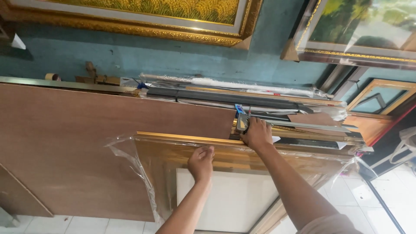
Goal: Wrapping a picture frame in protective plastic film and securing it with a manual staple gun.
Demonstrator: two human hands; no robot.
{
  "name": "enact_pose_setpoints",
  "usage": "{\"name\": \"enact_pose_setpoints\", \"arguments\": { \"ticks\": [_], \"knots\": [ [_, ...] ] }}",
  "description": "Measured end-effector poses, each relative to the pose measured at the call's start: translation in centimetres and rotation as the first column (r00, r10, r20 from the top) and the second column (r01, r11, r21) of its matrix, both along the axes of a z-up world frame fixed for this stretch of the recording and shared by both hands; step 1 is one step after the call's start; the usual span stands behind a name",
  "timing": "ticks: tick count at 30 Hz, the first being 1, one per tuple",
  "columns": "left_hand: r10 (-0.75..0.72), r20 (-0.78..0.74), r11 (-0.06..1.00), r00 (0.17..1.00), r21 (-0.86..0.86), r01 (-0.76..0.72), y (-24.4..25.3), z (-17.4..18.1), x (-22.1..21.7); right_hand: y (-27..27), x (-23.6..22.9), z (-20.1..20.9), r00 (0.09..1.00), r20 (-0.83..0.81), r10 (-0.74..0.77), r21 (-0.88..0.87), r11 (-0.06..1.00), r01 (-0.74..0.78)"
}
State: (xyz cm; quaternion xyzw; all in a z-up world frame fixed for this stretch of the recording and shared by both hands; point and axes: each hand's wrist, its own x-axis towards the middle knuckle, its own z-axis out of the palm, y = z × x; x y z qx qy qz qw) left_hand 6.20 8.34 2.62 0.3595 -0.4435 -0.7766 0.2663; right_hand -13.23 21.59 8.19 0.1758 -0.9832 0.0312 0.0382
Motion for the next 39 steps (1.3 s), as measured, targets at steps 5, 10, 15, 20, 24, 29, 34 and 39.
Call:
{"name": "enact_pose_setpoints", "arguments": {
  "ticks": [5,10,15,20,24,29,34,39],
  "knots": [
    [0.119,-0.022,0.924,0.993,0.368,-0.103,0.8,-0.8,-3.2,-0.2,0.6,0.4,1.0,-0.001,0.01,-0.002,1.0,-0.01],
    [0.181,0.004,0.882,0.983,0.441,-0.164,0.9,-1.9,-4.8,-0.1,-0.2,-0.2,1.0,0.009,0.028,-0.017,0.999,-0.028],
    [0.145,0.129,0.88,0.981,0.436,-0.187,0.4,-3.7,-6.6,0.0,-0.1,-0.2,0.999,0.012,0.047,-0.036,0.998,-0.047],
    [0.188,0.04,0.917,0.981,0.351,-0.19,1.0,-4.1,-5.7,0.2,0.5,0.0,1.0,-0.003,0.028,-0.055,0.998,-0.028],
    [0.21,0.001,0.952,0.978,0.228,-0.205,1.3,-2.0,-4.1,0.6,0.3,-0.5,0.999,-0.009,0.047,-0.037,0.998,-0.048],
    [0.226,0.135,0.974,0.965,-0.023,-0.225,1.0,-3.0,-3.2,0.9,-0.1,-1.4,0.997,-0.001,0.072,-0.047,0.996,-0.071],
    [0.379,0.222,0.641,0.898,-0.763,-0.082,-1.8,0.1,0.2,1.0,0.1,-1.1,0.997,-0.009,0.077,-0.029,0.997,-0.077],
    [0.04,0.609,0.145,0.792,-0.788,0.599,-5.6,6.8,2.6,1.0,1.3,-0.5,0.995,-0.075,0.072,-0.019,0.997,-0.073]
  ]
}}
